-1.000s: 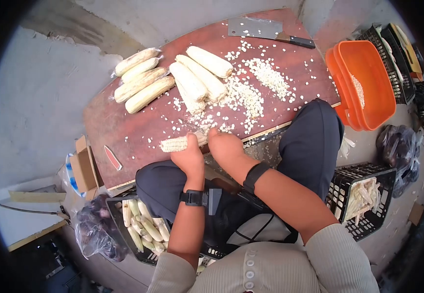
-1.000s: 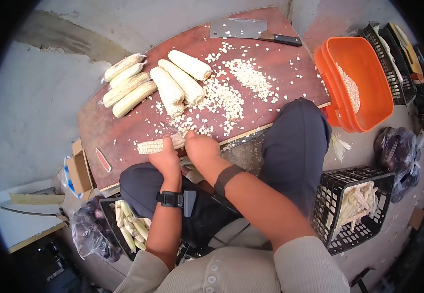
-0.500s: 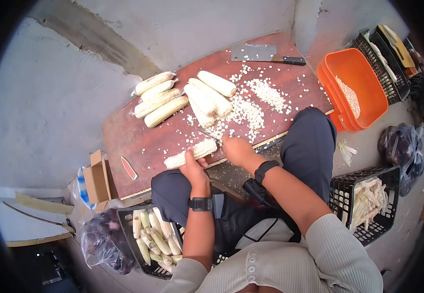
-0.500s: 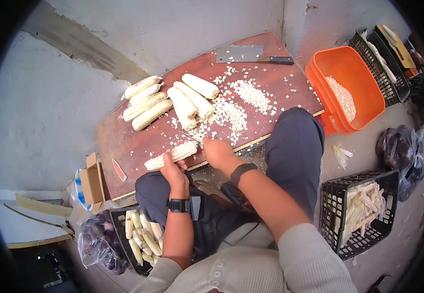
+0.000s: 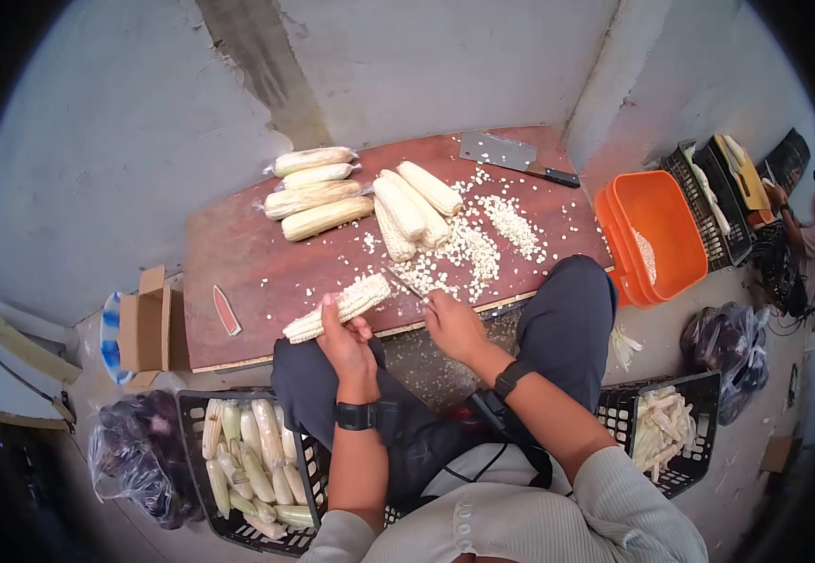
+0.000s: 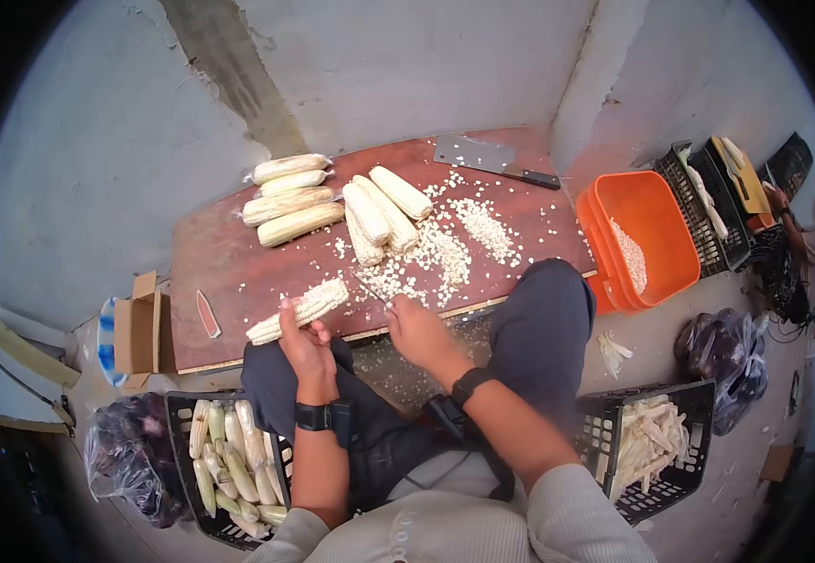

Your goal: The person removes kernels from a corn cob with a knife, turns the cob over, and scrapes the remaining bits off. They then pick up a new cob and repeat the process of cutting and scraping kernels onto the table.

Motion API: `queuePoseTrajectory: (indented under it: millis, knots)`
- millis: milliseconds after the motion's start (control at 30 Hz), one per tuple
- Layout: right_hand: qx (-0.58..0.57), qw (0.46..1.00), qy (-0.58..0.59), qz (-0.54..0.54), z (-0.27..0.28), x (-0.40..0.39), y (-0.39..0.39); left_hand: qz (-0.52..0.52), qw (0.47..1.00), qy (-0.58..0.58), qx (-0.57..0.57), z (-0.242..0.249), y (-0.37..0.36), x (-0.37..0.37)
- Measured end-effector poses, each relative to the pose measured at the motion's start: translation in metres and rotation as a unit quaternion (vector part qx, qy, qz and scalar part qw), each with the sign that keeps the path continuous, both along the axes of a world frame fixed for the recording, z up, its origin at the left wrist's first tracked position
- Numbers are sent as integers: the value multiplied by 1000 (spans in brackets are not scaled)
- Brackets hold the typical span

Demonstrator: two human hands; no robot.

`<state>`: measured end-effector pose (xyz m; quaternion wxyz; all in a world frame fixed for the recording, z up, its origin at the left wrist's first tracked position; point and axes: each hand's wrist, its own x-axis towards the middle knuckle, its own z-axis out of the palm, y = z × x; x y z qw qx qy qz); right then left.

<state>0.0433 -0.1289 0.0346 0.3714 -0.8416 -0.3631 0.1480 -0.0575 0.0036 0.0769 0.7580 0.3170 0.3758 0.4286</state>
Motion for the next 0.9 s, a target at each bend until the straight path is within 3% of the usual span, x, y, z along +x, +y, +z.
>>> queuePoseTrajectory:
  millis: [100, 300, 600, 667, 900]
  knots:
    - [-15, 998, 22, 49, -16, -16, 11, 7, 998, 7, 63, 1, 1, -3]
    - [-62, 994, 22, 86, -31, -37, 25, 6, 999, 1, 49, 1, 4, -8]
    - [-182, 982, -28, -40, -25, 13, -8, -52, 997, 51, -12, -1, 9, -13]
    - [-216, 971, -89, -57, -29, 36, -24, -61, 996, 60, -32, -3, 10, -14]
    - [-86, 992, -38, -85, -2, 35, -39, -92, 989, 109, -48, -4, 8, -11]
